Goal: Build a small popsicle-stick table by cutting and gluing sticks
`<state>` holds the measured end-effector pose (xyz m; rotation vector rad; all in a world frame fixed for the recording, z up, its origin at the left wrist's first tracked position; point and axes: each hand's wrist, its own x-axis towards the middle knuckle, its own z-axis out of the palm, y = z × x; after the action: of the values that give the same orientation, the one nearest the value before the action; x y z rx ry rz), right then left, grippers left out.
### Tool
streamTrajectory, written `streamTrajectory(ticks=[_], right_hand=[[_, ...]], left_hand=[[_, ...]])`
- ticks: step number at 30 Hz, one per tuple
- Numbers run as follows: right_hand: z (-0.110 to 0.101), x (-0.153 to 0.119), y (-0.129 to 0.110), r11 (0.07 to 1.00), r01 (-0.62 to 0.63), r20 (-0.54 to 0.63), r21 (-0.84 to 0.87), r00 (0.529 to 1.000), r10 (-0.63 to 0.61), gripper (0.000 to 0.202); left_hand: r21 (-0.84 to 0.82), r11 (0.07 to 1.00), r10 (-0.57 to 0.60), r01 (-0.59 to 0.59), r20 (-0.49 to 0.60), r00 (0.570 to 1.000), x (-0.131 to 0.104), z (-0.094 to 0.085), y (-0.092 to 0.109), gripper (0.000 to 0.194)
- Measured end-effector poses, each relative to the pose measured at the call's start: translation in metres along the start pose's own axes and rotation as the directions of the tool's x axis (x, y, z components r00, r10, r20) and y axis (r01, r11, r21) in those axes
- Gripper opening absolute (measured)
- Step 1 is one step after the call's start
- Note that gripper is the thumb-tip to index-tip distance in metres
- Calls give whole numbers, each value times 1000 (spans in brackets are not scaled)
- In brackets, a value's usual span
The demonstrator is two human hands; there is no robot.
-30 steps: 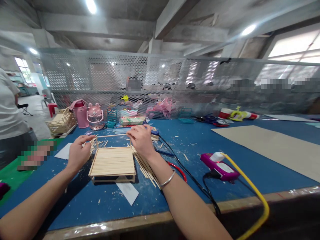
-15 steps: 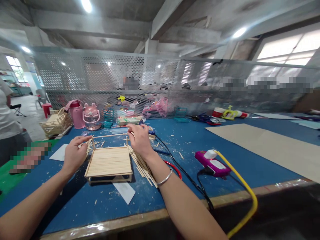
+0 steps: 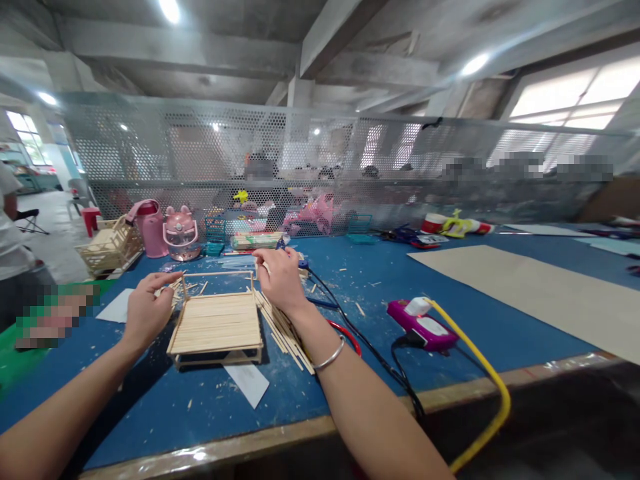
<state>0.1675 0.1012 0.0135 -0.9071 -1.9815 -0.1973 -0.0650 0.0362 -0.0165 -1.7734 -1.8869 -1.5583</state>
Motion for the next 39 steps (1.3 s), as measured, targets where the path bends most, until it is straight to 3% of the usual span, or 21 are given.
streamTrajectory(ticks=[2,4,6,11,17,25,39], right_hand=[[0,0,3,994,-104,72,30,992,102,27],[1,-1,6,973,-220,214,67,956,202,27],[4,-2,8,961,-261,307,91,925,223,28],[10,1,-4,999,-28,197,-34,980,34,36],[11,13,-22,967,162,273,-199,956,-103,15],[6,14,-18,974,131,211,-183,973,-92,13],[13,6,-15,985,74,229,-157,973,-37,17]], left_hand=[[-1,1000,-2,2,3,1000,0,0,0,36],[-3,1000,-6,6,3,1000,0,0,1,36],[-6,1000,-9,9,1,1000,0,-1,1,36],[-10,1000,-9,9,7,1000,-1,-1,0,36],[-17,1000,0,0,4,1000,-1,-1,1,35],[-17,1000,2,-2,5,1000,-1,-1,2,34],[-13,1000,-4,4,17,1000,-2,-2,3,35]])
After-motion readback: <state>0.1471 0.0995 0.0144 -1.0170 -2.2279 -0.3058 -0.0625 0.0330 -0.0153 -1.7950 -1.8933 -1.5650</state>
